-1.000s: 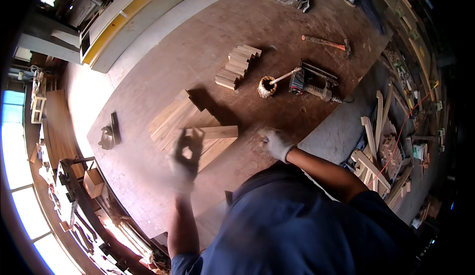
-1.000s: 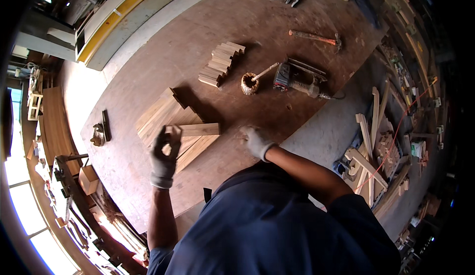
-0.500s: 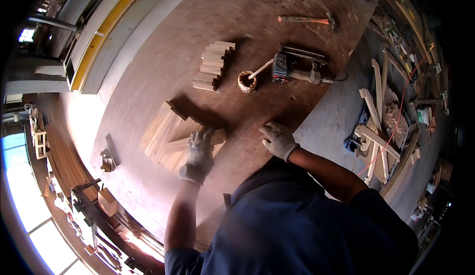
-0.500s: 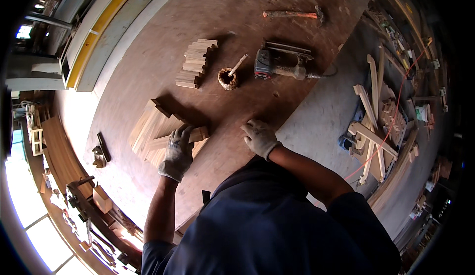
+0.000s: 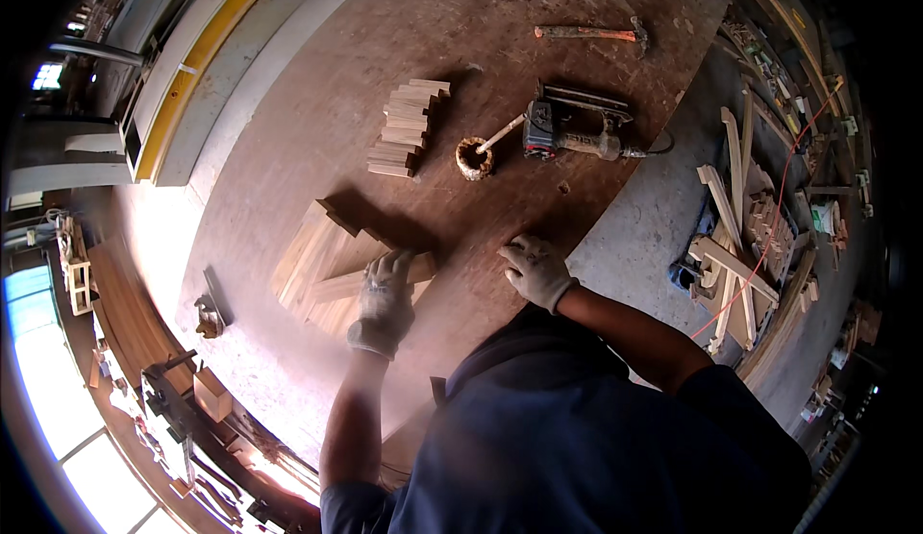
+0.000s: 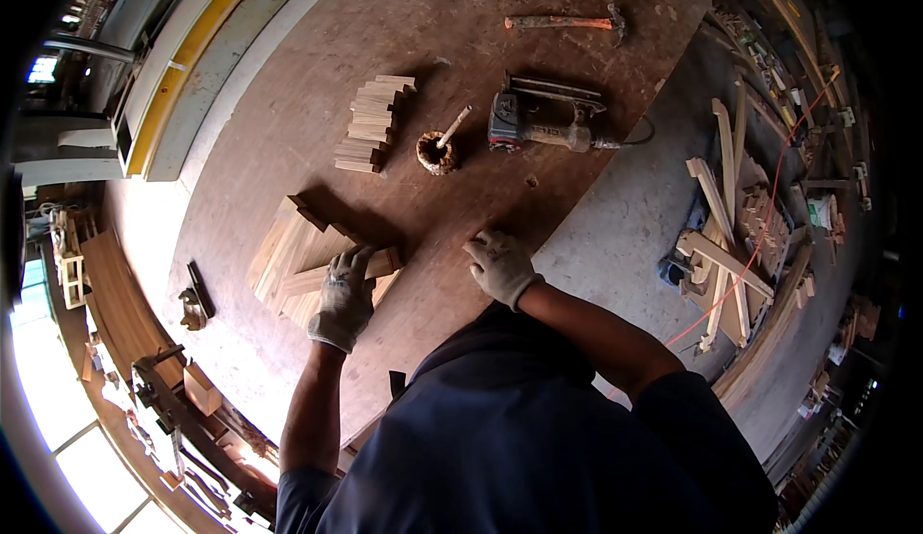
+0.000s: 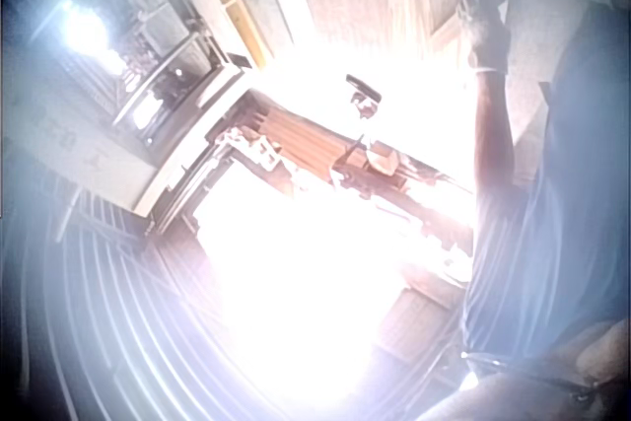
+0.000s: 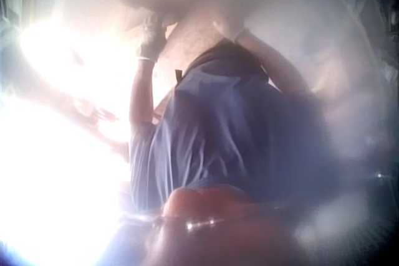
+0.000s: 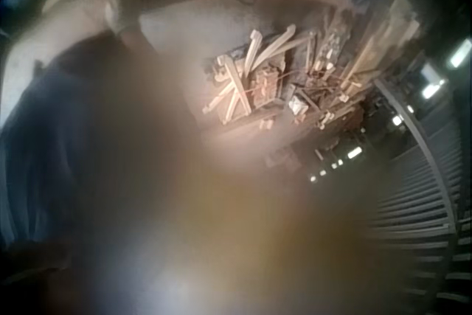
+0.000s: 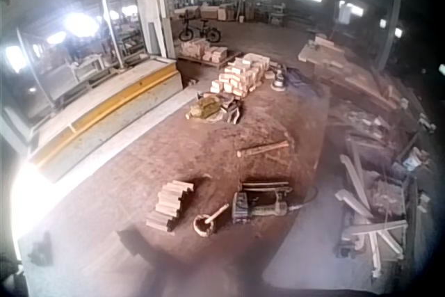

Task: The person assembles small wooden pieces by applying glue to the edges and joining them with a nail gun. They repeatedly pick up pieces, apply adhesive, align the parts, and fasten them together on a workbench in a workshop.

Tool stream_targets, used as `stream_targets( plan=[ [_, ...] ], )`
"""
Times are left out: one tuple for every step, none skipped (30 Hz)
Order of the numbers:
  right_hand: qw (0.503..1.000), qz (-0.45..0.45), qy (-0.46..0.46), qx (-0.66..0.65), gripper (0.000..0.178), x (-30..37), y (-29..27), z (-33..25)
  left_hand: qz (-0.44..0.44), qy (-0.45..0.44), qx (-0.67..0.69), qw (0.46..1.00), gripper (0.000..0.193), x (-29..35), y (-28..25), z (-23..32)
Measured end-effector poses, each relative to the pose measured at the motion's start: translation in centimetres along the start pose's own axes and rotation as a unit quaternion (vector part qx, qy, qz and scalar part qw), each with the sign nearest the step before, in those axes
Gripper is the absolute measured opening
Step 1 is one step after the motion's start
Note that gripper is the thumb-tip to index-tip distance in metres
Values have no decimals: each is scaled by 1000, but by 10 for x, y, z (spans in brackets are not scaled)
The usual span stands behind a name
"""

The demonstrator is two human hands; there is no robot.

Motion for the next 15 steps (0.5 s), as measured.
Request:
stream_targets(
  plan=[
    [1000, 0, 0, -2, 33, 0, 0, 0, 3, 5, 1, 1000, 58, 0, 0, 0],
    [1000, 0, 0, -4, 33, 0, 0, 0, 7, 9, 2, 1000, 58, 1, -1, 1],
    [1000, 0, 0, -5, 34, 0, 1, 0, 11, 14, 2, 1000, 58, 1, -2, 2],
    [1000, 1, -2, -4, 34, 0, 1, 0, 10, 12, 4, 1000, 58, 1, -2, 2],
    [1000, 1, -3, -3, 34, 0, 1, 0, 9, 11, 7, 1000, 58, 0, -1, 1],
    [1000, 2, -3, -2, 34, 0, 1, 0, 9, 9, 9, 1000, 58, 0, -1, 0],
    [1000, 4, -3, 0, 34, 1, 0, 0, 8, 9, 9, 1000, 58, 0, -1, 0],
    [1000, 5, -4, 2, 34, 1, 0, -1, 8, 8, 8, 1000, 58, 0, -1, 0],
    [1000, 6, -4, 4, 34, 1, -1, -1, 8, 7, 8, 1000, 58, 0, -1, 0],
    [1000, 5, -2, 4, 33, 0, -1, -1, 7, 7, 10, 1000, 59, 0, -1, 1],
    [1000, 3, 1, 4, 33, 0, 0, -1, 7, 6, 12, 1000, 59, -1, -2, 1],
    [1000, 2, 4, 4, 33, 0, 0, -1, 6, 6, 15, 1000, 59, -1, -2, 2],
    [1000, 2, 4, 5, 33, 0, 0, 0, 4, 8, 13, 1000, 59, -2, -2, 2],
    [1000, 1, 5, 6, 33, 0, 0, 0, 3, 10, 11, 1000, 59, -2, -2, 2],
    [1000, 1, 5, 8, 33, 0, 0, 0, 2, 11, 9, 1000, 59, -2, -1, 2]
  ],
)
Point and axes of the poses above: each hand's wrist, its own x-axis away from the middle knuckle, its own y-axis out of the palm, z = x × y, the point moved 9 cm from there along -x, towards the middle knuckle, and after that the axes turned 6 degrees about -z, right-handed, at the moved point
